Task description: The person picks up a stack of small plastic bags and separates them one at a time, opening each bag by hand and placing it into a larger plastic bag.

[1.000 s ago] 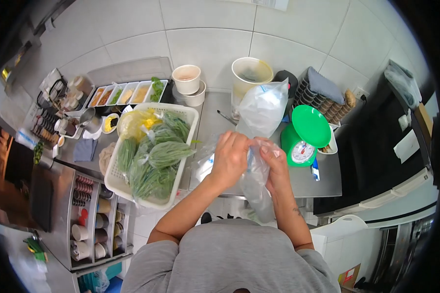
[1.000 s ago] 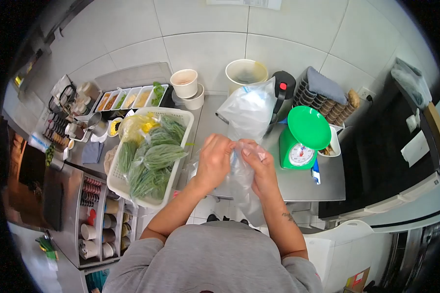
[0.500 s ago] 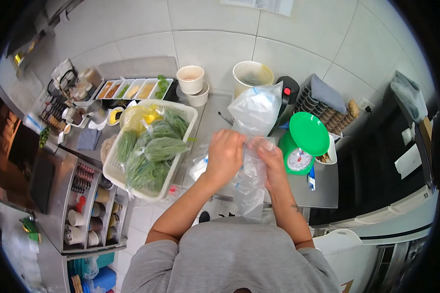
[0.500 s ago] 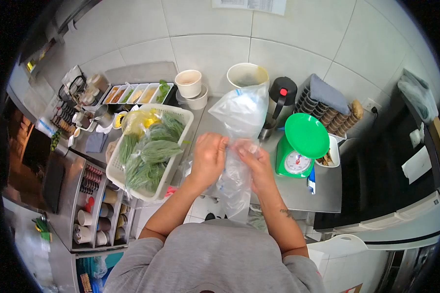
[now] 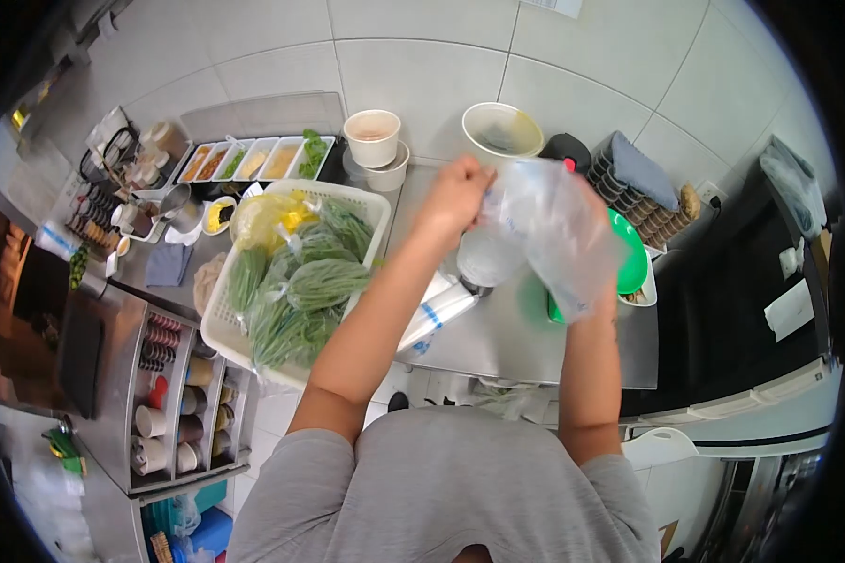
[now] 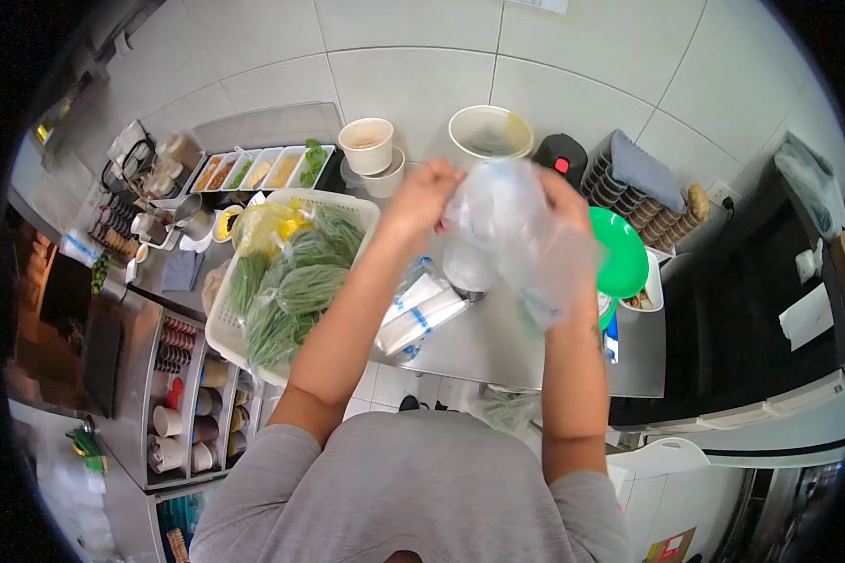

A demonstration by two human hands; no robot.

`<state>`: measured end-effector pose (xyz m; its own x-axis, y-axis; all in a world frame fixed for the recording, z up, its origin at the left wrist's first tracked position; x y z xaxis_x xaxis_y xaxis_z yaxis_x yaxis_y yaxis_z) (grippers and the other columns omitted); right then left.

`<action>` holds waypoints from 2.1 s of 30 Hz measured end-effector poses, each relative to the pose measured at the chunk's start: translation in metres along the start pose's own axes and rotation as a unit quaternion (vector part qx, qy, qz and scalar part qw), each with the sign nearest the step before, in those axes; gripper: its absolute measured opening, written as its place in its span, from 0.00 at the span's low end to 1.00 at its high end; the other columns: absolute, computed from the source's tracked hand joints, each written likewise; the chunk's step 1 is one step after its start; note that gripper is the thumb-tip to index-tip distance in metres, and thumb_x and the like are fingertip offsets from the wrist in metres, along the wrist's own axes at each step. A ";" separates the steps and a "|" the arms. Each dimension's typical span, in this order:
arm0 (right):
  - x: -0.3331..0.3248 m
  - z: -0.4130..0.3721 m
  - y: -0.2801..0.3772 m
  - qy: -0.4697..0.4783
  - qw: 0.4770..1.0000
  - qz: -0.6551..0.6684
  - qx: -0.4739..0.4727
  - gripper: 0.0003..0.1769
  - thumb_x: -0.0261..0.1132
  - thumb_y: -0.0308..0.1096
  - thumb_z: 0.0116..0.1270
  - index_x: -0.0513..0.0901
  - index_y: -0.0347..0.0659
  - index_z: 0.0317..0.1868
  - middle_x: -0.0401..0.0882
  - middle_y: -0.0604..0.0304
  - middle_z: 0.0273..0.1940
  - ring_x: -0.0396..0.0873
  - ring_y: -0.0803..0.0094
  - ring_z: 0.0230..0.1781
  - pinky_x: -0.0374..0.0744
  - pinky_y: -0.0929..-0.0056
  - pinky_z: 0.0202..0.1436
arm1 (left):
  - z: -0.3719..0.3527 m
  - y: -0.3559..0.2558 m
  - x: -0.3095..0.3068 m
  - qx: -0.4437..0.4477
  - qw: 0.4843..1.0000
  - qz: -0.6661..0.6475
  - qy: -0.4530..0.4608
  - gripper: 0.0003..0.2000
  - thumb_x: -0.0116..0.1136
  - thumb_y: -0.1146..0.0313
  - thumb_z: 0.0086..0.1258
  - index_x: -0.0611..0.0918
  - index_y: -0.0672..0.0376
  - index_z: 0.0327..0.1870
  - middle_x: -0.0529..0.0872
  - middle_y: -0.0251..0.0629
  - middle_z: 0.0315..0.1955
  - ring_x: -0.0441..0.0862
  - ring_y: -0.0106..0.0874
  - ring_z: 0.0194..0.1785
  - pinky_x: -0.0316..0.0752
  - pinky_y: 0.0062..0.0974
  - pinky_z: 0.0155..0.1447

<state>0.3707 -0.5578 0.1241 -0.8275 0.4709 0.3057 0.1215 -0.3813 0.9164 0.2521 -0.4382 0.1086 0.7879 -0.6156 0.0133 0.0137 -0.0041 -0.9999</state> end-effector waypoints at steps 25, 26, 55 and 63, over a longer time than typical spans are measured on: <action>-0.056 -0.090 -0.191 -0.190 0.967 0.001 0.170 0.14 0.50 0.43 0.72 0.69 0.41 0.35 0.68 0.63 0.25 0.69 0.74 0.23 0.71 0.75 0.30 | -0.089 0.105 -0.043 0.185 0.845 0.501 -0.030 0.11 0.54 0.78 0.55 0.73 0.59 0.40 0.75 0.47 0.32 0.76 0.48 0.39 0.71 0.43 0.38; -0.048 -0.099 -0.188 -0.152 0.964 0.043 0.213 0.15 0.50 0.45 0.72 0.69 0.41 0.36 0.69 0.62 0.26 0.70 0.74 0.23 0.72 0.75 0.30 | -0.088 0.074 -0.047 0.214 0.842 0.493 -0.051 0.11 0.52 0.80 0.54 0.73 0.58 0.39 0.74 0.46 0.31 0.75 0.48 0.37 0.71 0.42 0.38; 0.021 -0.088 -0.226 0.051 0.904 -0.424 0.002 0.27 0.64 0.22 0.52 0.69 0.33 0.55 0.71 0.43 0.47 0.70 0.47 0.52 0.70 0.60 0.57 | -0.047 0.197 -0.052 0.251 0.791 0.539 -0.143 0.11 0.54 0.76 0.51 0.74 0.61 0.37 0.74 0.42 0.35 0.71 0.43 0.44 0.67 0.41 0.48; 0.037 -0.103 -0.141 0.017 0.878 -0.459 -0.133 0.30 0.67 0.28 0.54 0.67 0.36 0.58 0.71 0.45 0.51 0.69 0.53 0.54 0.70 0.66 0.55 | -0.096 0.130 -0.050 0.207 0.867 0.451 -0.049 0.08 0.52 0.78 0.58 0.71 0.61 0.39 0.74 0.43 0.35 0.71 0.44 0.43 0.60 0.41 0.53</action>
<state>0.2664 -0.5685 -0.0199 -0.5260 0.6544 -0.5432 -0.7346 -0.0277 0.6779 0.1553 -0.4840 -0.0226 0.6419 -0.1515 -0.7516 -0.4306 0.7398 -0.5169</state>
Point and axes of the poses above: each hand's wrist, its own z-axis towards the middle knuckle, its own x-axis out of the palm, y = z × x, the point moved 4 cm from there along z, towards the middle knuckle
